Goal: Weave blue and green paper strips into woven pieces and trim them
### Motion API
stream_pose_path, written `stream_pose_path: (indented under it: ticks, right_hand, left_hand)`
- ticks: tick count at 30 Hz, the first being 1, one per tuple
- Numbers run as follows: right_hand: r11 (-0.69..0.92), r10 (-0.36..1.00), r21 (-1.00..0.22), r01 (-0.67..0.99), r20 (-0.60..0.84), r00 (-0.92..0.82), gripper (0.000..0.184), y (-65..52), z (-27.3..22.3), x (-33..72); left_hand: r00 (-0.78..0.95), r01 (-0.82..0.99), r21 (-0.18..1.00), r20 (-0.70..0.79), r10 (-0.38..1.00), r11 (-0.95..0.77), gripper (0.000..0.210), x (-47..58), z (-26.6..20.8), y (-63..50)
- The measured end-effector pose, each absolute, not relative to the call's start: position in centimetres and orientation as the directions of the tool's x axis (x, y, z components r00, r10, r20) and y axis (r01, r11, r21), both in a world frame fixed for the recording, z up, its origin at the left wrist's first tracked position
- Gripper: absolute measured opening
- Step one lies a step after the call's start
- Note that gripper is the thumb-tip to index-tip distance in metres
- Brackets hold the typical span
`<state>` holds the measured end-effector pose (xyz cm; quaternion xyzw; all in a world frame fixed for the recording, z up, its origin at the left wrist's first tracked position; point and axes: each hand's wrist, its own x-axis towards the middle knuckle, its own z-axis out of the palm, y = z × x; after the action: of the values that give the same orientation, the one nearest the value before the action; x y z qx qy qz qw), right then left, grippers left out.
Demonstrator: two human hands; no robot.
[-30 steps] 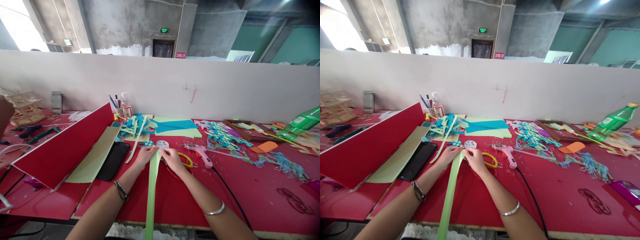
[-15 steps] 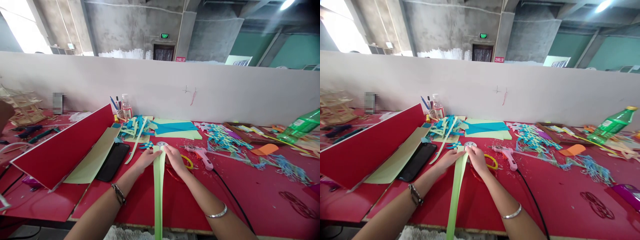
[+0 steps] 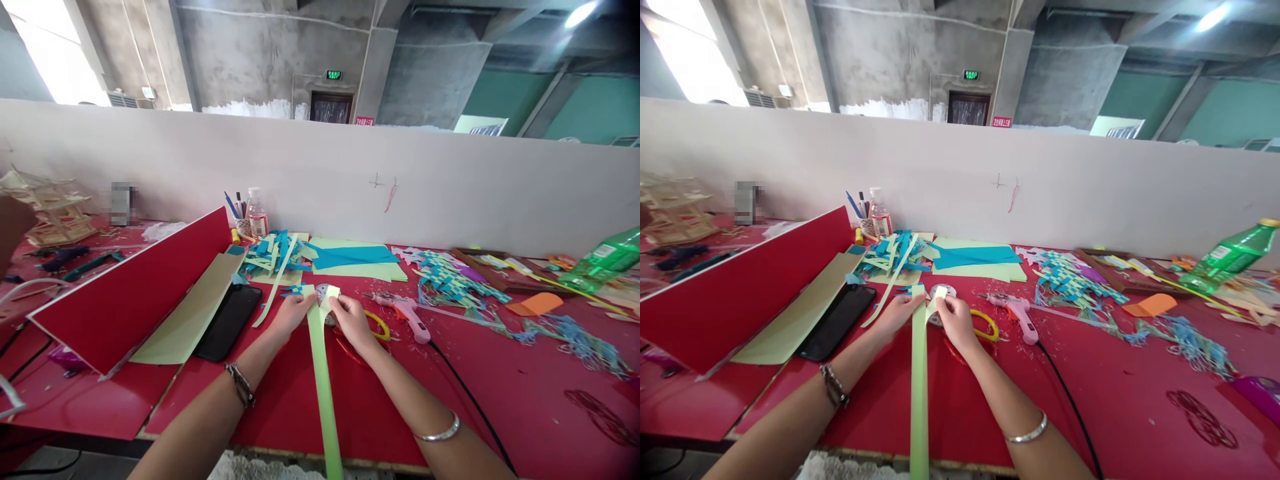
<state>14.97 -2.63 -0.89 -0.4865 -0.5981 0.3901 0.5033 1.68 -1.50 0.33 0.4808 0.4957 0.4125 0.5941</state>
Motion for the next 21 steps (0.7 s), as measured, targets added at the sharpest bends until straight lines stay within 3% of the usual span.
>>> stream_pose_path:
  ticks: [5,8,15,21]
  right_hand:
    - [0.27,0.953,-0.947,0.171,0.289,0.094,0.034,-2.4,-0.7,15.3]
    - [0.272,0.951,-0.945,0.183,0.293,0.095,0.035,-2.5,-0.5,15.3]
    - [0.265,0.964,-0.944,0.197,0.253,-0.084,0.041,-2.7,-0.8,14.9]
    - [0.196,0.98,-0.973,0.124,0.191,-0.05,0.036,-3.0,-0.4,14.8]
  left_hand:
    - [0.384,-0.056,0.956,-0.247,0.89,0.29,0.047,1.8,0.7,-1.9]
    - [0.325,0.001,0.981,-0.182,0.928,0.193,0.044,1.9,0.2,-1.7]
    - [0.235,0.058,0.998,-0.001,0.972,-0.013,0.041,1.9,-0.1,-1.0]
    - [0.204,0.074,0.996,0.026,0.979,-0.042,0.033,2.0,-0.2,-1.1]
